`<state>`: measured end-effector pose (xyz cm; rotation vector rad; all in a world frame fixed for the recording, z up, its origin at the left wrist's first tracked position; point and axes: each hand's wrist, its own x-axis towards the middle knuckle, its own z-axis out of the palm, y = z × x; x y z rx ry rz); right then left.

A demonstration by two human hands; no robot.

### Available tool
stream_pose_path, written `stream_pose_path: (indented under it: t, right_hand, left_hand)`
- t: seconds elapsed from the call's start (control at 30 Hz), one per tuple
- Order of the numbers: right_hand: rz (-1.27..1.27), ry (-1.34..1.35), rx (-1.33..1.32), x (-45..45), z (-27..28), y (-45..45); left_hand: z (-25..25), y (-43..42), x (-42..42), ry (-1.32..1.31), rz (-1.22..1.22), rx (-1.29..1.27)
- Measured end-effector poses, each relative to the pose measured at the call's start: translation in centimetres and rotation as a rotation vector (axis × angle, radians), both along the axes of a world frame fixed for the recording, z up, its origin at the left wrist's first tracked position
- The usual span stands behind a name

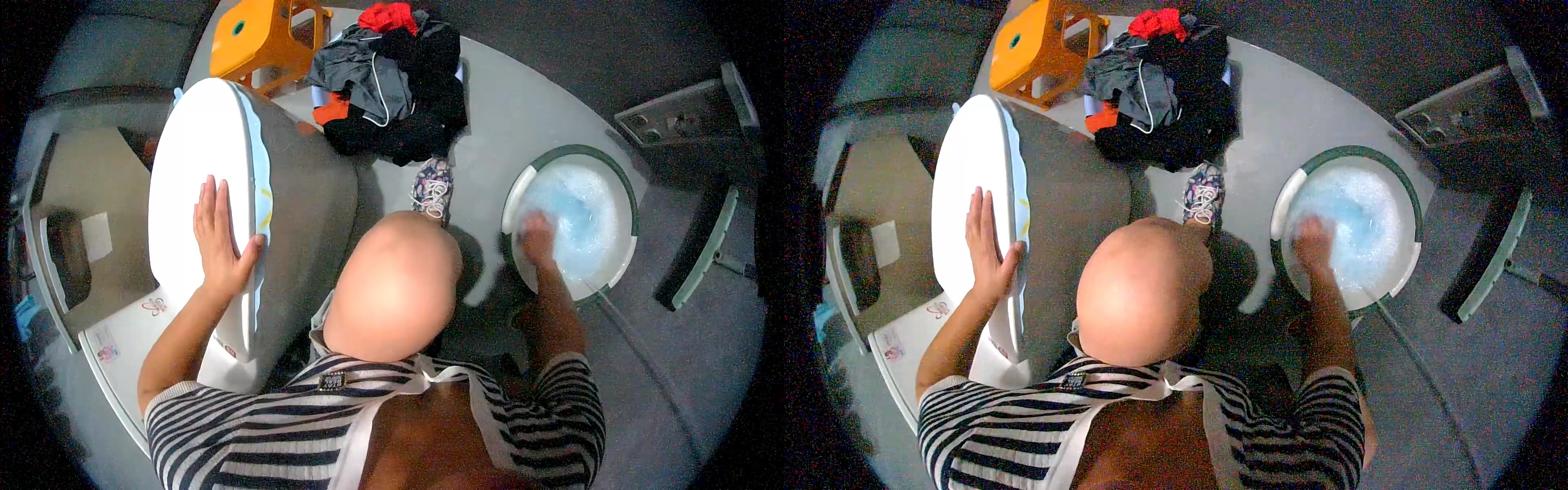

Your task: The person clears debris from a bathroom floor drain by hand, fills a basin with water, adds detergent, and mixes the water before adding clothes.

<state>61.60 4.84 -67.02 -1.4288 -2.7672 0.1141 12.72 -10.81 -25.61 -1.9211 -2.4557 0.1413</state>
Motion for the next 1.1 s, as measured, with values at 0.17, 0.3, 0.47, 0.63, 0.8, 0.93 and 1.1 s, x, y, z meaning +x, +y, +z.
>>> stream_pose_path:
  t: [0.17,0.3,0.47,0.63,0.8,0.93,1.1]
  right_hand:
    - [-1.491,0.501,-0.18,3.5,-9.0,1.6]
    - [0.108,0.128,0.108,-0.9,-0.3,1.4]
    - [-0.735,-0.053,0.249,3.7,-9.5,0.6]
    - [-0.303,0.118,-0.12,0.3,-0.7,1.9]
    - [-0.539,-0.531,0.03,-0.2,-1.2,0.7]
    - [-0.395,0.047,0.216,0.5,-2.2,1.9]
    - [-0.595,-0.256,0.327,1.4,-10.4,-1.6]
  left_hand:
    - [-0.1,0.0,-0.1,-0.002,0.025,-0.01]
    - [-0.4,0.0,0.0,-0.025,0.008,0.022]
    - [-0.6,0.2,0.5,-0.031,-0.036,0.026]
    - [-0.7,0.3,0.7,-0.076,-0.03,0.06]
    - [-0.7,0.3,0.8,-0.102,-0.018,0.067]
    - [-0.9,0.2,0.7,-0.08,-0.008,0.058]
    - [-0.9,0.3,0.8,-0.085,-0.009,0.069]
